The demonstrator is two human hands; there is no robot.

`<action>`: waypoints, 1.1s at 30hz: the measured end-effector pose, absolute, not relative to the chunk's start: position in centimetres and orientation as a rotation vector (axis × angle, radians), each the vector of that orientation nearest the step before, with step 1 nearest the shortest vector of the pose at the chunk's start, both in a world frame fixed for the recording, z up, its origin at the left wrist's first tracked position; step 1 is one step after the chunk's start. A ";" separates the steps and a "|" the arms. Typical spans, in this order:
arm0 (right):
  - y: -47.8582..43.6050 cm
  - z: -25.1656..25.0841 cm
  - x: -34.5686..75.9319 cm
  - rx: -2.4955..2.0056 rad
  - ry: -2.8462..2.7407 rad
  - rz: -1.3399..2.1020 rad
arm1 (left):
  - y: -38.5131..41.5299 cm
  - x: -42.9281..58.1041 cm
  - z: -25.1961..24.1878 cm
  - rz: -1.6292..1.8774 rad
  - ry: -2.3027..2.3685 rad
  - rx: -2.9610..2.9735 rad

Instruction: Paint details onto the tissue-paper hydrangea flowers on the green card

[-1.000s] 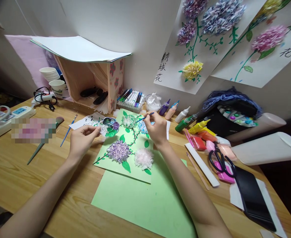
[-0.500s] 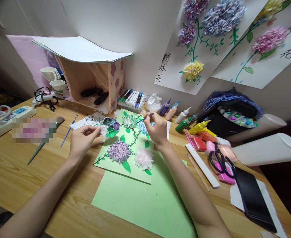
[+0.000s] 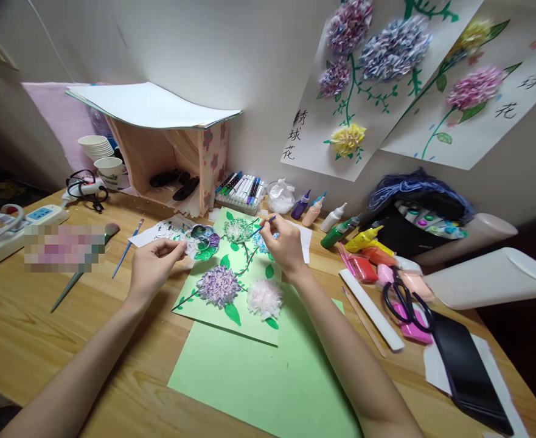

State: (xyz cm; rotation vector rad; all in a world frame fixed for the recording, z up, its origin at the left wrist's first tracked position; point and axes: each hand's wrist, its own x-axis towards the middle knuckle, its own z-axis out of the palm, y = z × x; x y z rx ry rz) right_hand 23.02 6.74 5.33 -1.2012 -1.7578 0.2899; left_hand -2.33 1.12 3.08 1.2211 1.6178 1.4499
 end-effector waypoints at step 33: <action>6.4 6.1 22.5 -1.121 -1.800 0.334 | 1.5 -2.8 2.1 1.470 1.611 1.231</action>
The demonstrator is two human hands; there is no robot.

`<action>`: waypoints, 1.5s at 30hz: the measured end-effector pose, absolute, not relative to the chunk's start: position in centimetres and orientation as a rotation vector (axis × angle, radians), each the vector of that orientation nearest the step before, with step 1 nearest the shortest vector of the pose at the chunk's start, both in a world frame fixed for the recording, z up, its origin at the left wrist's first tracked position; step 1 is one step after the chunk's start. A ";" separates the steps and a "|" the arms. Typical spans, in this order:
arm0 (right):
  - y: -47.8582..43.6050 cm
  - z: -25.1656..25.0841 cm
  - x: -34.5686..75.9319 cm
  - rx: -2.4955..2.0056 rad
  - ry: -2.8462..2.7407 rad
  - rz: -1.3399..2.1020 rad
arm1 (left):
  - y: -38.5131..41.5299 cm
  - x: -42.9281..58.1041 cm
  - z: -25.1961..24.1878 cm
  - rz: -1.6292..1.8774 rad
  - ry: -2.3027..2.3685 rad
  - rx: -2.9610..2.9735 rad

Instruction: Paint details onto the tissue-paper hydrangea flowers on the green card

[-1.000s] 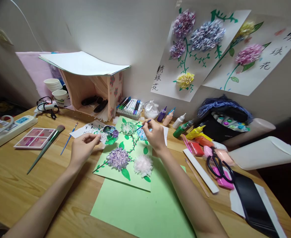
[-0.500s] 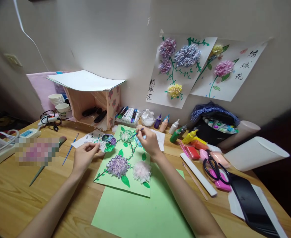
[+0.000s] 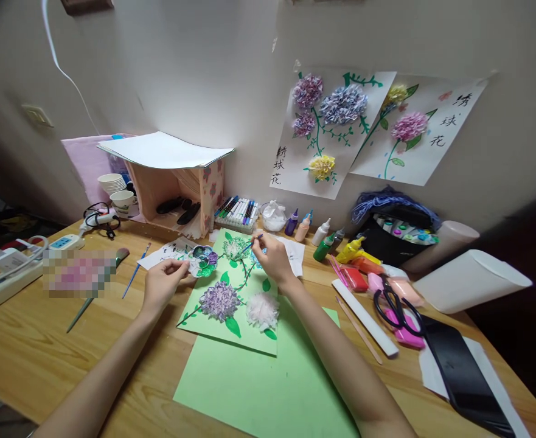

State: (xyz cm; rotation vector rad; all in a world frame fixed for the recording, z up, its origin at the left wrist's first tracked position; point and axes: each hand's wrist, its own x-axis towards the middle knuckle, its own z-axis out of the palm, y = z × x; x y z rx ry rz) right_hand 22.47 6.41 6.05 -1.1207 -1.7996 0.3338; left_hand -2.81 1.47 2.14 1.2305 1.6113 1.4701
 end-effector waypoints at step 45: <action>6.1 5.8 22.3 -0.930 -2.017 0.267 | 1.7 -2.9 1.2 1.463 1.569 1.176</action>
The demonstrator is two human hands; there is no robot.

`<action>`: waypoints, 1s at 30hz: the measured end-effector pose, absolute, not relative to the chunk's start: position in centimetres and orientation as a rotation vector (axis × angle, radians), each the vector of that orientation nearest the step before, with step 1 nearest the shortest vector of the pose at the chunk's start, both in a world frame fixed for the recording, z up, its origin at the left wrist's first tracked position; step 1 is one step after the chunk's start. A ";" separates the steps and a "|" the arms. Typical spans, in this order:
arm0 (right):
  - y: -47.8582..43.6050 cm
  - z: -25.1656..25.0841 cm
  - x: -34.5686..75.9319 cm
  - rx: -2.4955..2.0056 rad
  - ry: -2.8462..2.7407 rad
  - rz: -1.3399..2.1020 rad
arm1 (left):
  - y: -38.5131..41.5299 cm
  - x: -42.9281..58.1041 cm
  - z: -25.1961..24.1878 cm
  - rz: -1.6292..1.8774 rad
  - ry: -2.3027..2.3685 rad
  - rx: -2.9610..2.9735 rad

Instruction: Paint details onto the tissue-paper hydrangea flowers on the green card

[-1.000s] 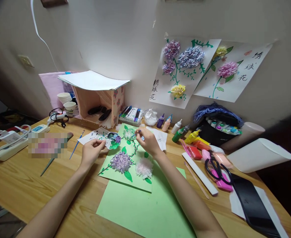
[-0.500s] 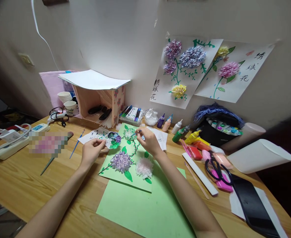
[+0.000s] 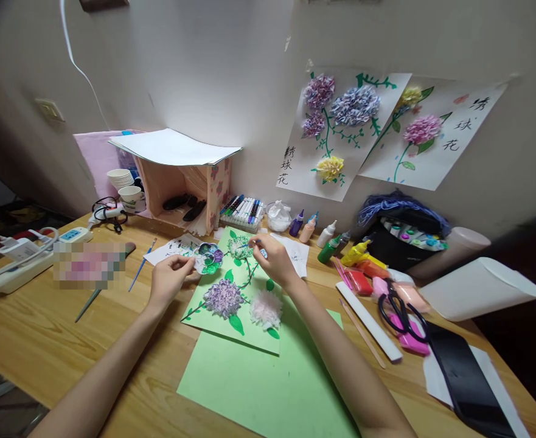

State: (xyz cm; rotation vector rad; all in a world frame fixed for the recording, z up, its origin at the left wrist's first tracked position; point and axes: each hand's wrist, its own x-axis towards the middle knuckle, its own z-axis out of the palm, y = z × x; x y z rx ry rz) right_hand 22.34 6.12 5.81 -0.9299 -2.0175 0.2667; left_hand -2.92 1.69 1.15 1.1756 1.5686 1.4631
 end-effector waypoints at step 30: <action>2.8 6.5 19.8 -0.751 -1.993 0.403 | 1.4 -2.2 2.0 1.492 1.476 1.126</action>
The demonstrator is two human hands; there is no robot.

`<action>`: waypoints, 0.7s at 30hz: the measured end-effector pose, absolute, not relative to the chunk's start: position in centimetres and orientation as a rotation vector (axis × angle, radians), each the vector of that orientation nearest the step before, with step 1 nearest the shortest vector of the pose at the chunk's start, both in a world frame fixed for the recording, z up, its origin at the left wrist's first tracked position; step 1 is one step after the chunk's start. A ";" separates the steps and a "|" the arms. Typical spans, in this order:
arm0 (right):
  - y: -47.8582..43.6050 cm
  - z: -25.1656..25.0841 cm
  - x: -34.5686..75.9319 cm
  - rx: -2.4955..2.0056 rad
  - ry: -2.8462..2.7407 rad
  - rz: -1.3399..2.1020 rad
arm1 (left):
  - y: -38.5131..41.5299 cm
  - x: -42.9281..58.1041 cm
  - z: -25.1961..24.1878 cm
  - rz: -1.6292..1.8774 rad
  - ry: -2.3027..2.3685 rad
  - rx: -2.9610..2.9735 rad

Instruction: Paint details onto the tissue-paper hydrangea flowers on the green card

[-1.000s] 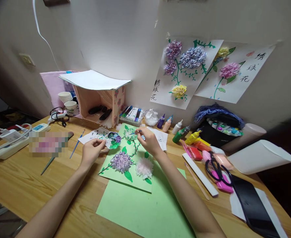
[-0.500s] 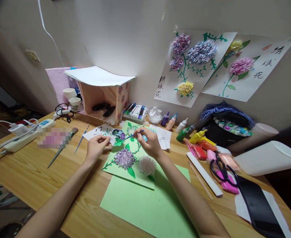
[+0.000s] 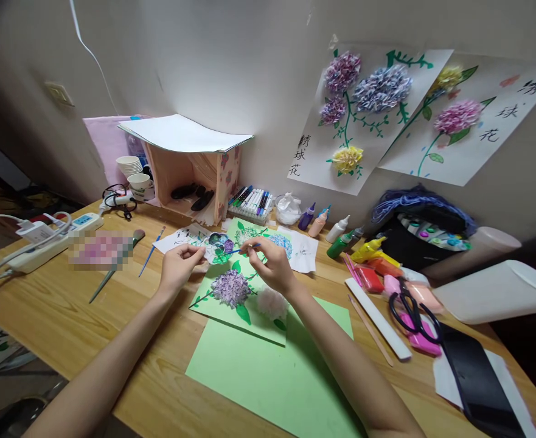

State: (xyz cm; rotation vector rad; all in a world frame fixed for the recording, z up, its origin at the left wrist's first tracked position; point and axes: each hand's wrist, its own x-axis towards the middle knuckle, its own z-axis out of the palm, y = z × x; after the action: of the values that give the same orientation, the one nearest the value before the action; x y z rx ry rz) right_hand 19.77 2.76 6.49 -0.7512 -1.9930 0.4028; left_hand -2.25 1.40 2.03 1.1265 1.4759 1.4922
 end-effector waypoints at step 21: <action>3.7 6.6 20.7 -0.769 -1.773 0.630 | 1.4 -2.3 2.0 1.464 1.491 1.104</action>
State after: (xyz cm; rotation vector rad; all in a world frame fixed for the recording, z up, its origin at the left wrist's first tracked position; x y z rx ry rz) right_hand 20.72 3.70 6.59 -0.7685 -1.7728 0.6297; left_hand -2.34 1.40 2.00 1.1044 1.4908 1.4643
